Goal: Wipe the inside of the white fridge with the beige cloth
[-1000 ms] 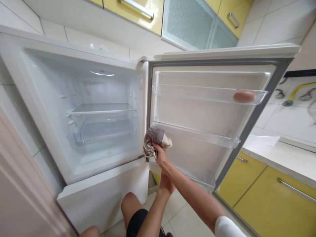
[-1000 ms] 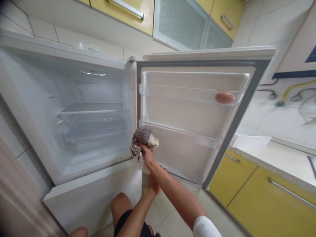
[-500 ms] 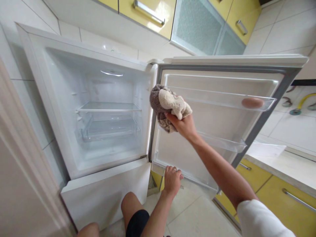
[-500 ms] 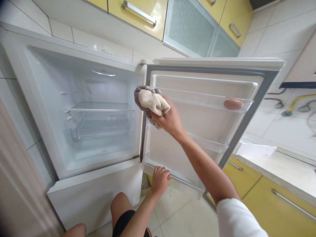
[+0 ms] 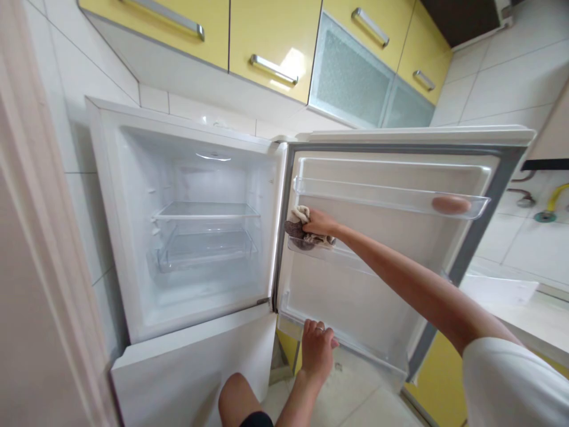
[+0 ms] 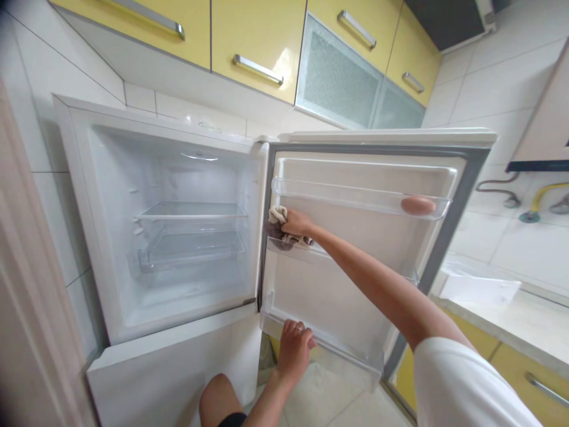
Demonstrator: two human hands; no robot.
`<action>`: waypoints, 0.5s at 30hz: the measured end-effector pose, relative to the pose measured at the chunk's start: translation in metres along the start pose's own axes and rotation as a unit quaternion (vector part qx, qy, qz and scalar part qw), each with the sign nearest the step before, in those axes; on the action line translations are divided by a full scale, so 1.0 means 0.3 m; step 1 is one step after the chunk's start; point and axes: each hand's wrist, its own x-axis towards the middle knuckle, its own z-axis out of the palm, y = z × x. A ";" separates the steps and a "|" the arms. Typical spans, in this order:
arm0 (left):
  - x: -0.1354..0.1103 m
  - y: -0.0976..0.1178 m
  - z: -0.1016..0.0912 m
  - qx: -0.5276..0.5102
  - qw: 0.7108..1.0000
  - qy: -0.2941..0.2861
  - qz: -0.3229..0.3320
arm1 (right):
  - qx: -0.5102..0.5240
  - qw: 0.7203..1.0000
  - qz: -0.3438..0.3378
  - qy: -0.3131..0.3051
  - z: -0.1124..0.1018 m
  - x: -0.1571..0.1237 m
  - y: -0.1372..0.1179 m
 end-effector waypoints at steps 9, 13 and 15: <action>0.004 -0.005 0.010 0.010 1.000 -0.002 0.004 | 0.003 0.983 0.018 -0.183 -0.119 -0.062 0.049; 0.005 -0.010 0.020 0.011 1.000 0.013 0.019 | 0.010 0.977 0.033 -0.212 -0.166 -0.102 0.111; 0.005 -0.012 0.020 0.011 1.000 0.017 0.024 | 0.005 0.973 0.057 -0.222 -0.189 -0.146 0.153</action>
